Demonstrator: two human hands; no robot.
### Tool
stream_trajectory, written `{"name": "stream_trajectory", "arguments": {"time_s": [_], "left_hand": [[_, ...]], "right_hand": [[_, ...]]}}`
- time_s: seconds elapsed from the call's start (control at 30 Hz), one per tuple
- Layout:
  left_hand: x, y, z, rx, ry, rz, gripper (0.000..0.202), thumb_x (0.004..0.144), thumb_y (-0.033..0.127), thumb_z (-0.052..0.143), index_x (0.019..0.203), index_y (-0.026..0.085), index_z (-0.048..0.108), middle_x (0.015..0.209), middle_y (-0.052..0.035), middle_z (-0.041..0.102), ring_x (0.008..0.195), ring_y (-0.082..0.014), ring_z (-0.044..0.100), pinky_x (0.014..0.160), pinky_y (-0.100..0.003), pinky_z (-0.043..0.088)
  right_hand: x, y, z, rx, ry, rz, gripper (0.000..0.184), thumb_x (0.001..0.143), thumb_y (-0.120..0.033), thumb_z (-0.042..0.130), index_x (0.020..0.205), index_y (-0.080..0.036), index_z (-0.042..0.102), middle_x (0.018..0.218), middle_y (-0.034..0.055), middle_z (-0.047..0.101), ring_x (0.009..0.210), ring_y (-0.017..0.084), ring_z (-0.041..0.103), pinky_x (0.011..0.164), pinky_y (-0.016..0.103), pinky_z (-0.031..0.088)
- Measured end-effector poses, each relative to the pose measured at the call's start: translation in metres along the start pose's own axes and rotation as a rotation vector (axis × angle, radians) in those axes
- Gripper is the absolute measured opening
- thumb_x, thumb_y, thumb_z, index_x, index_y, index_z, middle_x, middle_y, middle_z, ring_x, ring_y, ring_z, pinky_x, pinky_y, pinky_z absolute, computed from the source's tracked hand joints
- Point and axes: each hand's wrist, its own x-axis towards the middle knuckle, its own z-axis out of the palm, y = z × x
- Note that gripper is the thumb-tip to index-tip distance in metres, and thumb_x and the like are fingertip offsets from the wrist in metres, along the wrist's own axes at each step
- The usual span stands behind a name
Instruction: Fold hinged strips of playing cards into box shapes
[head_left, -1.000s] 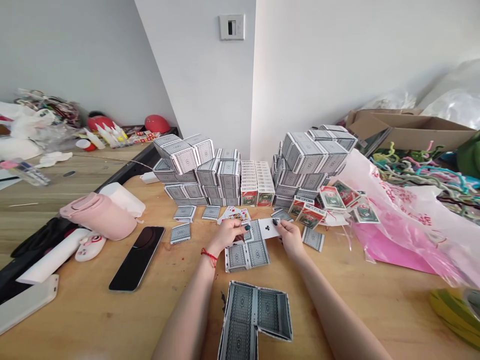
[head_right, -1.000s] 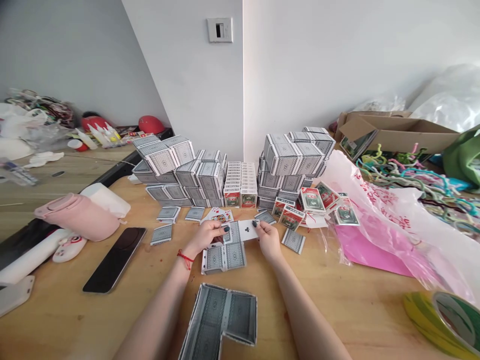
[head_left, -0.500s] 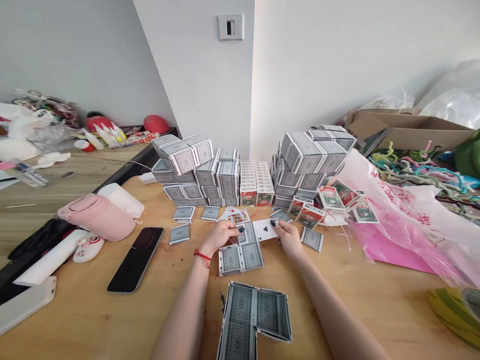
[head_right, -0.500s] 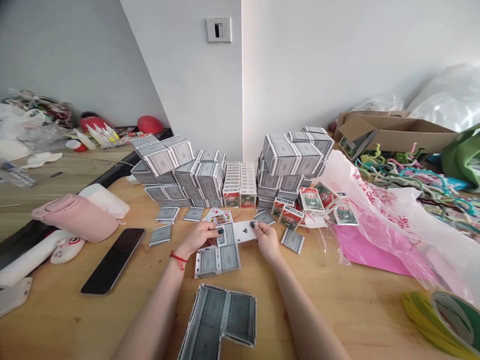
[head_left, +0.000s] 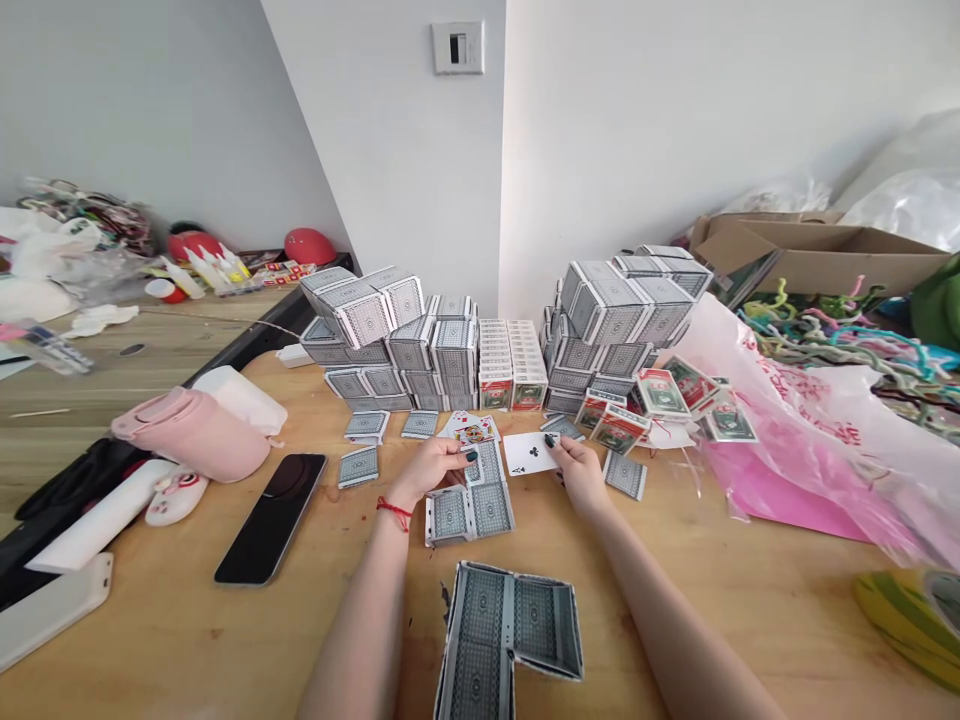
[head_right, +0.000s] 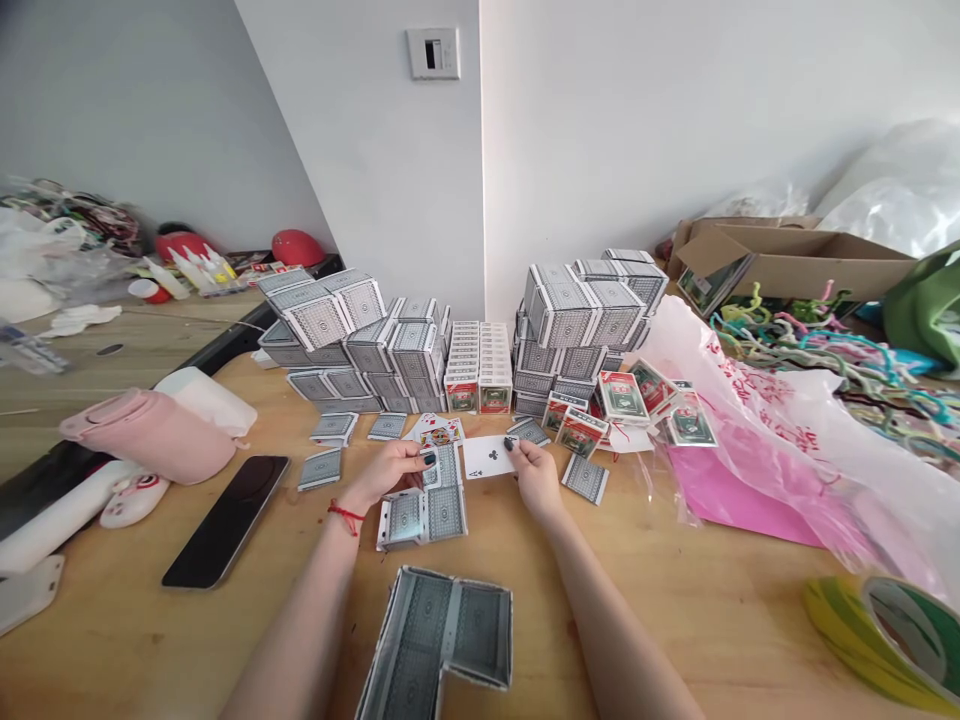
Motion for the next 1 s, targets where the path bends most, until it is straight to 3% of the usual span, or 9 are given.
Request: {"name": "stream_trajectory", "arguments": {"time_s": [0.23, 0.67, 1.0], "left_hand": [[0.0023, -0.0003, 0.0028, -0.025, 0.019, 0.003, 0.029, 0.062, 0.037, 0.069, 0.061, 0.012, 0.054, 0.053, 0.0007, 0.059, 0.046, -0.0095, 0.056, 0.045, -0.019, 0.042], [0.0022, 0.0024, 0.0048, -0.023, 0.044, 0.012, 0.027, 0.062, 0.035, 0.070, 0.060, 0.013, 0.053, 0.052, 0.0013, 0.058, 0.045, -0.0103, 0.055, 0.045, -0.020, 0.040], [0.0045, 0.0018, 0.0084, 0.000, 0.081, 0.034, 0.036, 0.061, 0.045, 0.068, 0.058, 0.014, 0.051, 0.052, 0.0026, 0.056, 0.047, -0.0096, 0.055, 0.047, -0.021, 0.041]], "right_hand": [[-0.0061, -0.0012, 0.0067, -0.069, 0.008, -0.020, 0.041, 0.067, -0.059, 0.058, 0.060, -0.020, 0.047, 0.039, -0.0079, 0.035, 0.033, 0.007, 0.030, 0.034, 0.021, 0.021], [-0.0092, -0.0021, 0.0098, -0.178, 0.065, -0.142, 0.041, 0.074, -0.058, 0.050, 0.057, -0.022, 0.041, 0.041, -0.0058, 0.042, 0.034, 0.010, 0.040, 0.035, 0.023, 0.032], [-0.0061, -0.0068, 0.0048, -0.069, -0.046, 0.024, 0.043, 0.066, -0.059, 0.058, 0.060, -0.019, 0.045, 0.039, -0.0084, 0.034, 0.033, 0.006, 0.029, 0.033, 0.020, 0.018]]}}
